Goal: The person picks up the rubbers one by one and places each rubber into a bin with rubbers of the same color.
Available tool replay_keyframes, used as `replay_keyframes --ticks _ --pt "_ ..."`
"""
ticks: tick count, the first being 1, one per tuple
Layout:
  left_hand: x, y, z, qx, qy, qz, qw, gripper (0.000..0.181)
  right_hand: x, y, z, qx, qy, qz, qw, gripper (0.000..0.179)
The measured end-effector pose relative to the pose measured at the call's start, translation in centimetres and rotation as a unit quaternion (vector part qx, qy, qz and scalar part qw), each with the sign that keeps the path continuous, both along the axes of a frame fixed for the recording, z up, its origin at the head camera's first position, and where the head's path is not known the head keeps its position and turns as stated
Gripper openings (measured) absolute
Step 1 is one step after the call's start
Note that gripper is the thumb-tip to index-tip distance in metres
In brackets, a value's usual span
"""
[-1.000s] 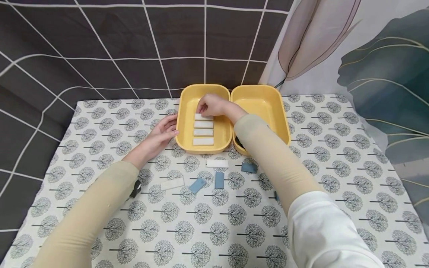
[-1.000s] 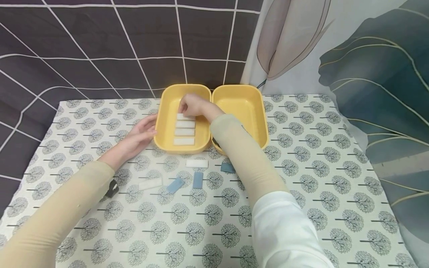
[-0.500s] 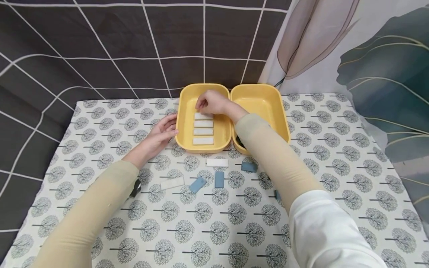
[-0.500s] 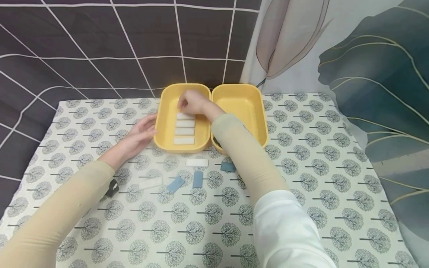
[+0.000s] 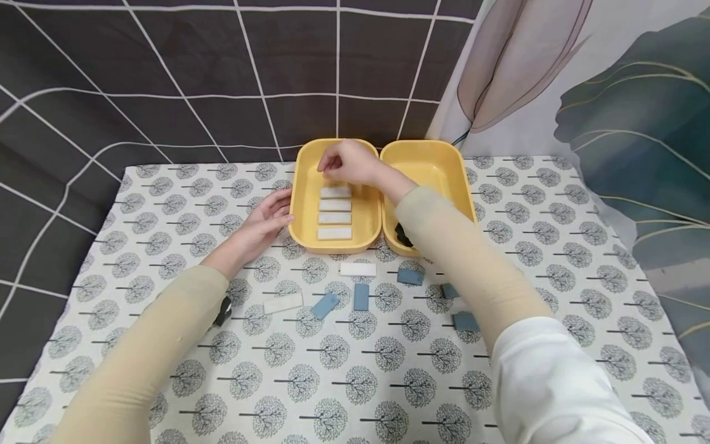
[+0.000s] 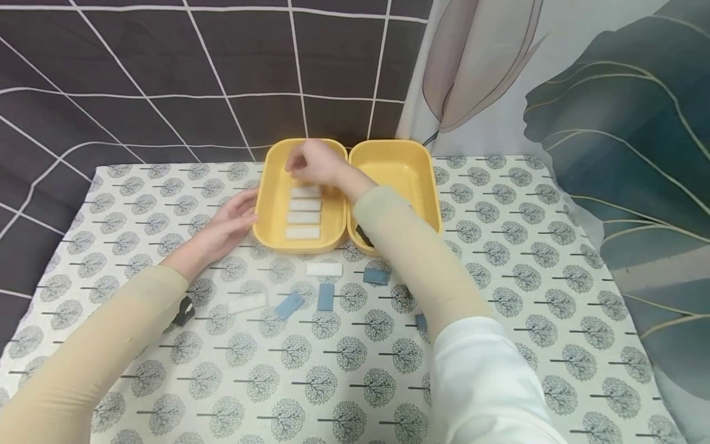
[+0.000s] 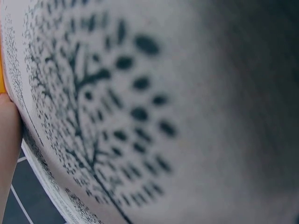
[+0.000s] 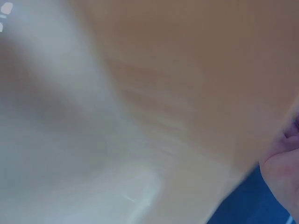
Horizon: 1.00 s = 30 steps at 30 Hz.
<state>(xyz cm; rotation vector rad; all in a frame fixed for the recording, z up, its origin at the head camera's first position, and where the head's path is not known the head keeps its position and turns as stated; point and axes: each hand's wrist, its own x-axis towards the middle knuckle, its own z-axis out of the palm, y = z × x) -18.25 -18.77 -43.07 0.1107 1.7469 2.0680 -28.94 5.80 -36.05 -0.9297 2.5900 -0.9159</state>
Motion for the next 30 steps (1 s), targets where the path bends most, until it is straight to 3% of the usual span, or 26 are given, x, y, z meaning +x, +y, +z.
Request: replay_keyframes --ticks 8,15,24,30 --pt "-0.2 0.1 -0.1 -0.002 -0.001 -0.002 1.0000 0.073 1.8 0.1 2.9 0.002 0.026 0.015 0.9995 0.018" --pt "-0.4 -0.1 -0.2 -0.006 0.000 -0.009 0.9999 0.073 4.3 0.2 4.7 -0.001 0.045 0.017 0.9988 0.013" --pt "-0.3 -0.2 -0.3 -0.005 -0.004 -0.006 1.0000 0.072 7.6 1.3 5.5 -0.013 0.069 0.047 0.9964 0.012" --pt "-0.4 -0.2 -0.2 0.000 -0.001 -0.002 1.0000 0.073 9.7 2.4 5.5 -0.019 0.051 0.059 0.9968 0.011"
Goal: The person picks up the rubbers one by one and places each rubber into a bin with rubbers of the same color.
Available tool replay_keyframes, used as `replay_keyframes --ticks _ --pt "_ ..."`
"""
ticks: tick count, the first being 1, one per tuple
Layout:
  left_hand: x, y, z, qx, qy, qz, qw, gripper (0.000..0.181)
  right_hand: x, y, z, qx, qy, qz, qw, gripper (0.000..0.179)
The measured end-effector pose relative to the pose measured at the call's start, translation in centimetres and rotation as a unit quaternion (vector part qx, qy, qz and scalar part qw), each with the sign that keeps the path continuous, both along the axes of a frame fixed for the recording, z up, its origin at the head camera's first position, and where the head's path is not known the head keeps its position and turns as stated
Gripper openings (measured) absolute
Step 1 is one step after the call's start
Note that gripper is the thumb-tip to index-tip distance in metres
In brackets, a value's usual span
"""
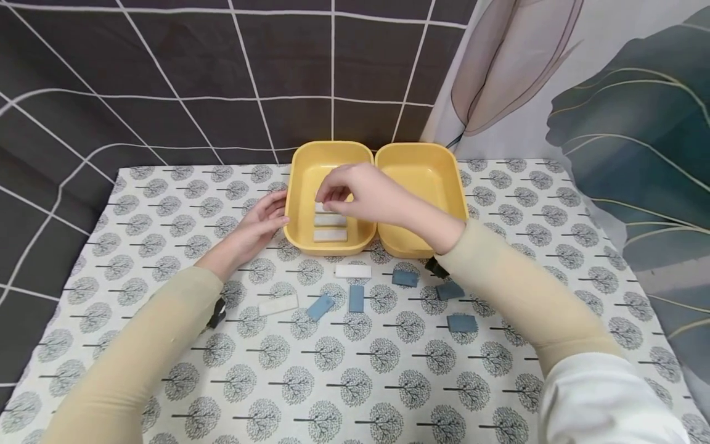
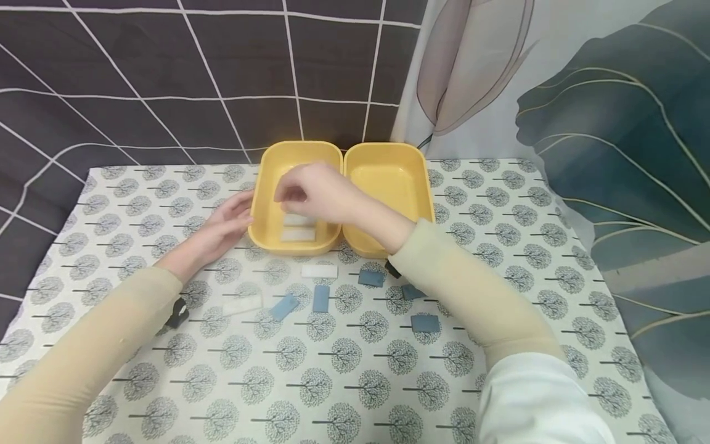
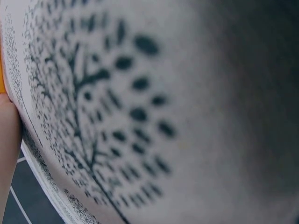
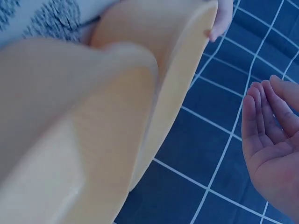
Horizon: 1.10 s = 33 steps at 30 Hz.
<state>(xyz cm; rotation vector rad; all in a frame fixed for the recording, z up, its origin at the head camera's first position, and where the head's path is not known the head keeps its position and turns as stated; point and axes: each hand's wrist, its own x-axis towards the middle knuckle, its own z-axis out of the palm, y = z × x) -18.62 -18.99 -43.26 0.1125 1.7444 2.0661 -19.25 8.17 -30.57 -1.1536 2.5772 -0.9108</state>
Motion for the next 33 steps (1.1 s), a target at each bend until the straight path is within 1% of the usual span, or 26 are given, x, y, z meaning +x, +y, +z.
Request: replay_keyframes --ticks 5,7,14,21,26,29,33 --pt "0.0 0.0 0.1 0.003 -0.005 0.001 1.0000 0.072 2.1 0.9 -0.4 -0.013 -0.016 0.009 0.9997 0.011" --pt "0.0 -0.1 0.1 0.001 -0.006 0.000 1.0000 0.072 2.9 1.3 -0.8 -0.019 -0.016 0.011 0.9996 0.011" --pt "0.0 -0.1 0.1 0.001 -0.001 -0.005 1.0000 0.072 5.3 2.5 -2.8 -0.038 -0.007 0.013 0.9992 0.012" --pt "0.1 0.1 0.1 0.002 0.005 -0.006 1.0000 0.072 6.9 3.9 -4.6 -0.035 -0.012 0.006 0.9993 0.013" --pt "0.1 0.1 0.2 0.004 0.001 -0.004 1.0000 0.073 7.8 4.8 -5.9 -0.040 -0.009 0.007 0.9991 0.015" --pt "0.1 0.0 0.2 0.004 0.001 -0.002 1.0000 0.073 8.2 5.2 -6.6 -0.035 -0.005 0.007 0.9994 0.017" --pt "0.1 0.0 0.1 0.004 0.005 -0.004 1.0000 0.073 8.6 5.5 -7.3 -0.013 -0.007 0.007 0.9999 0.020"
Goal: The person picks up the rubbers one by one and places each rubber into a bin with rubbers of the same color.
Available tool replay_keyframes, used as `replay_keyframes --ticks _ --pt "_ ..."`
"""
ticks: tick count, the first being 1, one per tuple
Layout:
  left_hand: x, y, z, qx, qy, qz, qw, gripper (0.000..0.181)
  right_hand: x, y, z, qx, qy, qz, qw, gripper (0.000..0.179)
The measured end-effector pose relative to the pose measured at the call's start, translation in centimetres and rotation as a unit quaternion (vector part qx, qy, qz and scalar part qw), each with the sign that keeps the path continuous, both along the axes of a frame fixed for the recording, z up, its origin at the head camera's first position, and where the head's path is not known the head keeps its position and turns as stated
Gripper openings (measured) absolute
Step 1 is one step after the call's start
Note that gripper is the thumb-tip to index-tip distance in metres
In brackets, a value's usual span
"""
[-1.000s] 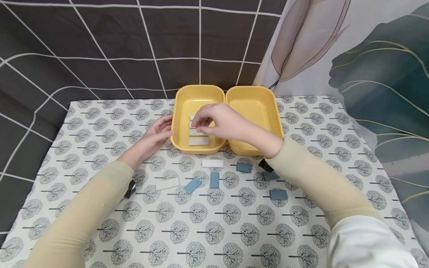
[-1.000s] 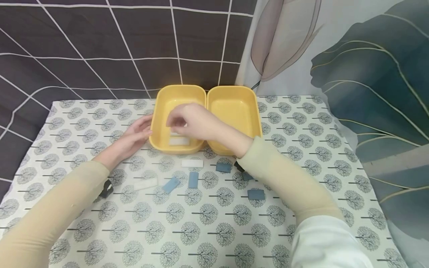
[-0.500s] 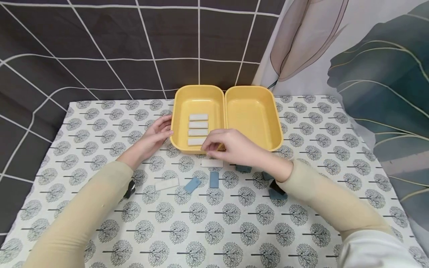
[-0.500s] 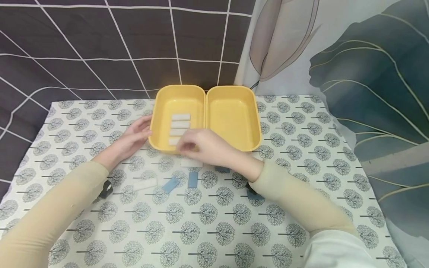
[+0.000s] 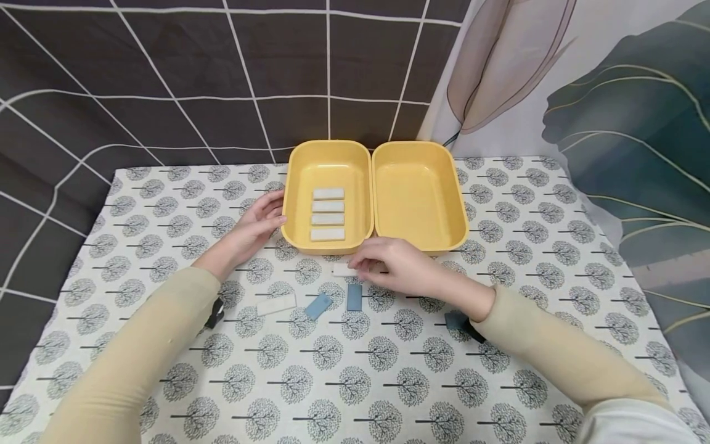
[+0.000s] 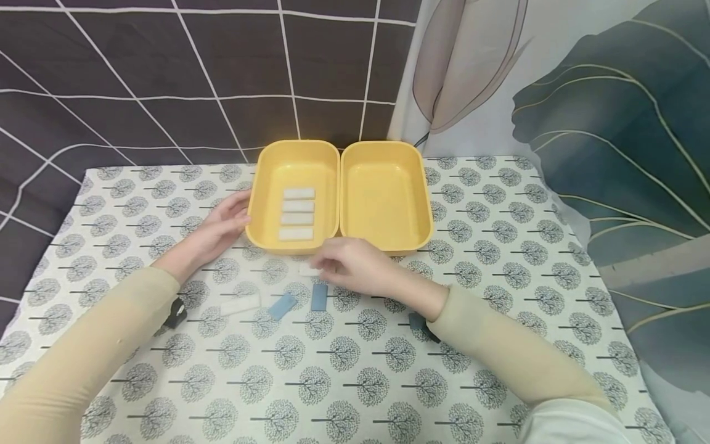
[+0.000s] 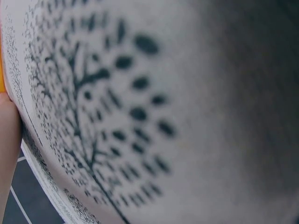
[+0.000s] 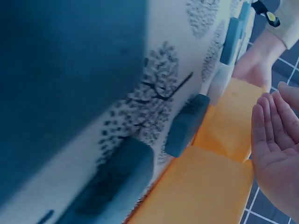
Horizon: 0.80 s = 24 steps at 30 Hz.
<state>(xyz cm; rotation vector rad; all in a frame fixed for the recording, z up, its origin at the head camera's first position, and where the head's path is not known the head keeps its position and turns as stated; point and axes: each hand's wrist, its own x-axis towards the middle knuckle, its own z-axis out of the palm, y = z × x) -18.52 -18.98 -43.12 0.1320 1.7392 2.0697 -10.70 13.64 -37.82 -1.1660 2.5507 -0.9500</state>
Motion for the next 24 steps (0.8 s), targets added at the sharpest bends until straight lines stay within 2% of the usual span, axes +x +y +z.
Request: replay_keyframes --ticks 12,24 --pt "0.1 0.0 -0.2 0.006 0.003 0.000 1.0000 0.072 0.3 -0.3 -0.8 0.055 0.037 0.016 0.9977 0.031" --pt "0.1 0.0 0.1 0.000 -0.001 -0.004 1.0000 0.071 0.2 -0.9 -1.5 0.073 0.024 0.016 0.9969 0.040"
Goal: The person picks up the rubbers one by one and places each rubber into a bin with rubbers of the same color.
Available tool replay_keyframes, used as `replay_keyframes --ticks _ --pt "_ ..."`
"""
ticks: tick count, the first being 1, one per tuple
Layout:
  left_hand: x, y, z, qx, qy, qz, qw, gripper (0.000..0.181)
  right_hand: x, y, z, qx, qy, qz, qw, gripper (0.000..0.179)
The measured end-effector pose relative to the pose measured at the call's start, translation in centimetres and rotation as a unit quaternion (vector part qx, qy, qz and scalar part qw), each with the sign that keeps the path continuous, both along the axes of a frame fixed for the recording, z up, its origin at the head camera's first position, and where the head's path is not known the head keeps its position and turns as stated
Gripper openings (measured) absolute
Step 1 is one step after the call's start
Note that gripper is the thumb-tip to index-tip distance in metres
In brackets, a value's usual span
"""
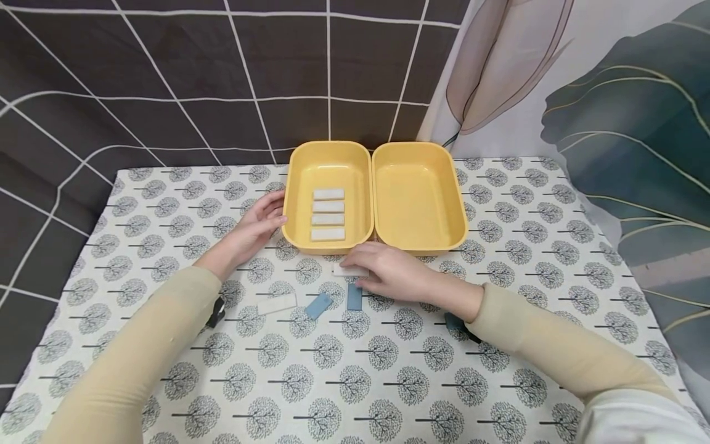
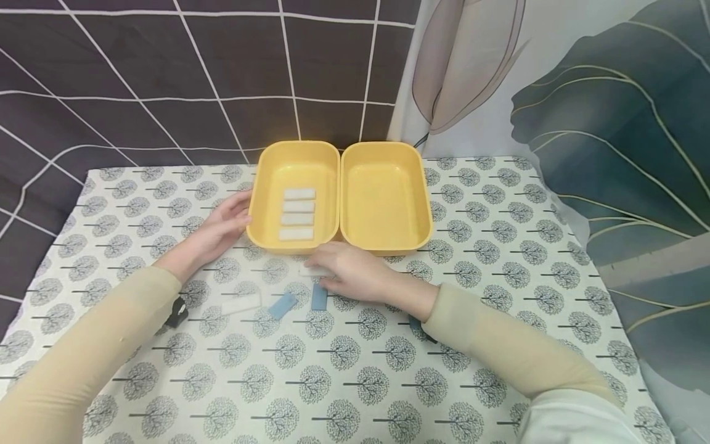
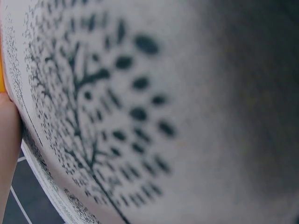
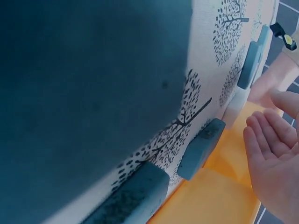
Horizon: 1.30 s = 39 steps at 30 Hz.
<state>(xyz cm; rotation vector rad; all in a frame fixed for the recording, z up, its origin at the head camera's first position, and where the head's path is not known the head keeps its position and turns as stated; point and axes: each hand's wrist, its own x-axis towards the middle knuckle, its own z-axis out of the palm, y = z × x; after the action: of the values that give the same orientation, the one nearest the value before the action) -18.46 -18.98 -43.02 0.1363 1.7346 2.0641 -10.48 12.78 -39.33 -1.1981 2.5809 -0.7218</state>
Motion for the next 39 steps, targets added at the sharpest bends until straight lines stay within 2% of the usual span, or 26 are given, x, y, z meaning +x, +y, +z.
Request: replay_keyframes --ticks 19,29,39 --pt "-0.1 0.1 0.0 0.003 0.005 0.000 1.0000 0.072 -0.4 0.1 -1.3 0.027 -0.003 0.002 0.9996 0.047" --pt "-0.1 0.1 0.1 0.004 0.007 0.000 1.0000 0.072 -0.7 0.1 -1.8 0.014 0.010 -0.001 0.9998 0.040" --pt "0.0 0.0 0.0 0.003 0.000 0.004 1.0000 0.072 -0.5 -0.1 -1.9 -0.001 0.020 -0.007 0.9998 0.041"
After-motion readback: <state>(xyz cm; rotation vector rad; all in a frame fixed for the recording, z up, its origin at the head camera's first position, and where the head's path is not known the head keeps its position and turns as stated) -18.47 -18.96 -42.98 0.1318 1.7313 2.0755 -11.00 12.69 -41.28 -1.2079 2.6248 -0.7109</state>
